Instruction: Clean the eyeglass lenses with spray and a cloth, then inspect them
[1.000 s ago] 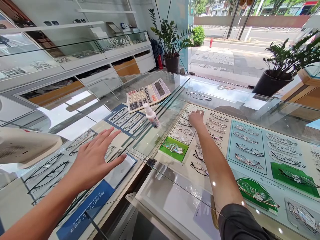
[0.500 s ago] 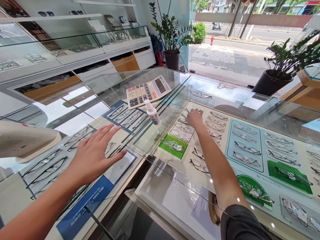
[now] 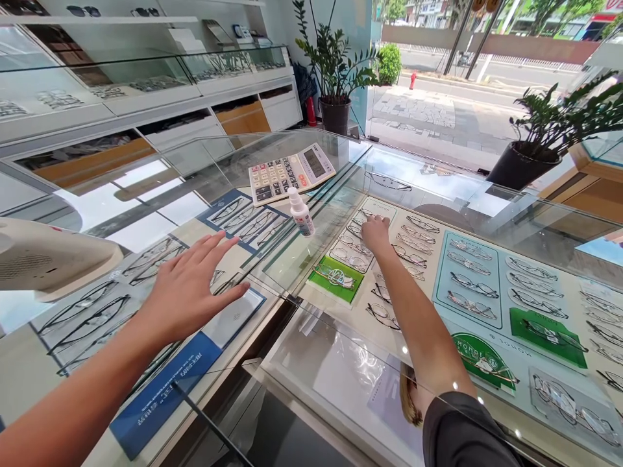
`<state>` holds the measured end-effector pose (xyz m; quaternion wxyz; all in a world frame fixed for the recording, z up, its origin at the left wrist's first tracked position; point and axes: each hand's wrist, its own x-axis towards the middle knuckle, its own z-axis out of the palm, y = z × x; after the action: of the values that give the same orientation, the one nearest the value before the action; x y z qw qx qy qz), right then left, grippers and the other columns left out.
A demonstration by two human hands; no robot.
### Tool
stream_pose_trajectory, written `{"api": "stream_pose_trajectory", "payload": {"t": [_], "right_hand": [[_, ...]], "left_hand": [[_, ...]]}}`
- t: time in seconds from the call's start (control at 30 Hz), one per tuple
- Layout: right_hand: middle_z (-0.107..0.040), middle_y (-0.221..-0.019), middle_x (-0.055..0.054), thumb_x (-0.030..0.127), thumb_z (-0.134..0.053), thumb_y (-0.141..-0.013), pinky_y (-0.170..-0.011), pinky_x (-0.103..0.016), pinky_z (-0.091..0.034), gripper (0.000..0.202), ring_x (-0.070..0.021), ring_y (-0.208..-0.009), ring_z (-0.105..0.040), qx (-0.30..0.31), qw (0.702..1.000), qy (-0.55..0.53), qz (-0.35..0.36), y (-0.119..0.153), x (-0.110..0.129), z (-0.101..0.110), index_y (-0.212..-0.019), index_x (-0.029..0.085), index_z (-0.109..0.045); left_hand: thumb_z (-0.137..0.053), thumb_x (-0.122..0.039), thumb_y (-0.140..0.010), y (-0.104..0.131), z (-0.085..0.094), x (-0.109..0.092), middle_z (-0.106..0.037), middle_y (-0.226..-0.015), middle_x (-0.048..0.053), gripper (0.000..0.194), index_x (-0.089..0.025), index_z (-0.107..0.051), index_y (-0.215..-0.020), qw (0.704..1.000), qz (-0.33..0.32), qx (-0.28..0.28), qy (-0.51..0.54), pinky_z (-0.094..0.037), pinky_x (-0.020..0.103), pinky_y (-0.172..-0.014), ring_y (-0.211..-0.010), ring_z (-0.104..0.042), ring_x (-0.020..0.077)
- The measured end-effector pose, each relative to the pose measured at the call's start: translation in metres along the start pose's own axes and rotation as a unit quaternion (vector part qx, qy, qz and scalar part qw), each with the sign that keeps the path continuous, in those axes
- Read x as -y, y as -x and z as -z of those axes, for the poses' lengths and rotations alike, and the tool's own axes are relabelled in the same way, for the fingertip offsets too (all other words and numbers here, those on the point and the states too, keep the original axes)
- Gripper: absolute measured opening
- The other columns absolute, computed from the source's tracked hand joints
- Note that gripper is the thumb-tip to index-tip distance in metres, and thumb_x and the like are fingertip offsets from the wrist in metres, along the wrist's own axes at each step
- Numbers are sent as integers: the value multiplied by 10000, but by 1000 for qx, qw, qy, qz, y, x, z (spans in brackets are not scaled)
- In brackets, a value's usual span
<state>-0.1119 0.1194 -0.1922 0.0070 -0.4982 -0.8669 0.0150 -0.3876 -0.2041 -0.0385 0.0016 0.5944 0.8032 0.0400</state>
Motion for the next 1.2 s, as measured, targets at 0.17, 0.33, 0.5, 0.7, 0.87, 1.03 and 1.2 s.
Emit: {"api": "stream_pose_trajectory", "payload": {"t": [0.17,0.33,0.5,0.7,0.87,1.03,1.2], "right_hand": [[-717,-1240,-212,228,-464,-1057,-1060,-538,-316,349,-366,-1207,-559,-25,1000,-7,-5,11,4,11,-1015,187,-809],[-705,-1269,-222,280,-414,-1096,-1094,-518,-305,343,-368,-1226,-560,-76,996,-42,11,52,33,34,-1165,163,-729],[-740,-1105,-152,227,-457,-1081,-940,-377,-391,241,-262,-979,-628,-29,987,-115,107,129,85,50,-1049,168,-688],[-669,-764,32,181,-645,-925,-674,-276,-380,155,-142,-698,-567,82,962,-190,176,255,122,64,-797,234,-576],[-584,-658,64,187,-692,-812,-603,-289,-390,170,-141,-629,-516,303,840,-445,67,334,116,148,-769,253,-541],[-566,-662,38,208,-658,-841,-653,-323,-409,179,-148,-634,-480,108,913,-377,116,292,81,245,-724,249,-528],[-741,-888,-52,199,-621,-912,-763,-345,-483,75,-199,-818,-643,-44,986,-161,31,145,22,256,-926,200,-695]], "left_hand": [[-490,-625,-979,0,2,-2,-295,-1834,98,848,-261,-373,-1735,1000,0,10,2,-298,615,-1327,-1701,-268,387],[-494,-622,-969,-2,3,-4,-265,-1844,93,857,-255,-373,-1734,1000,-4,17,12,-274,624,-1331,-1707,-244,396],[-533,-609,-943,-5,2,-4,-288,-1835,108,862,-269,-401,-1724,999,-10,3,32,-269,633,-1324,-1700,-261,402],[-549,-615,-924,-8,-2,-2,-292,-1831,129,890,-252,-406,-1724,999,-22,-8,43,-265,628,-1319,-1699,-257,412],[-519,-642,-936,-10,-5,-1,-277,-1834,148,907,-207,-403,-1724,999,-27,-9,37,-255,607,-1329,-1705,-246,404],[-501,-635,-957,-9,-3,-2,-271,-1835,156,886,-214,-389,-1729,999,-27,-4,29,-261,607,-1328,-1708,-242,388],[-515,-606,-966,-8,0,-3,-263,-1836,165,873,-210,-380,-1732,999,-29,2,21,-273,620,-1321,-1706,-243,399]]}}
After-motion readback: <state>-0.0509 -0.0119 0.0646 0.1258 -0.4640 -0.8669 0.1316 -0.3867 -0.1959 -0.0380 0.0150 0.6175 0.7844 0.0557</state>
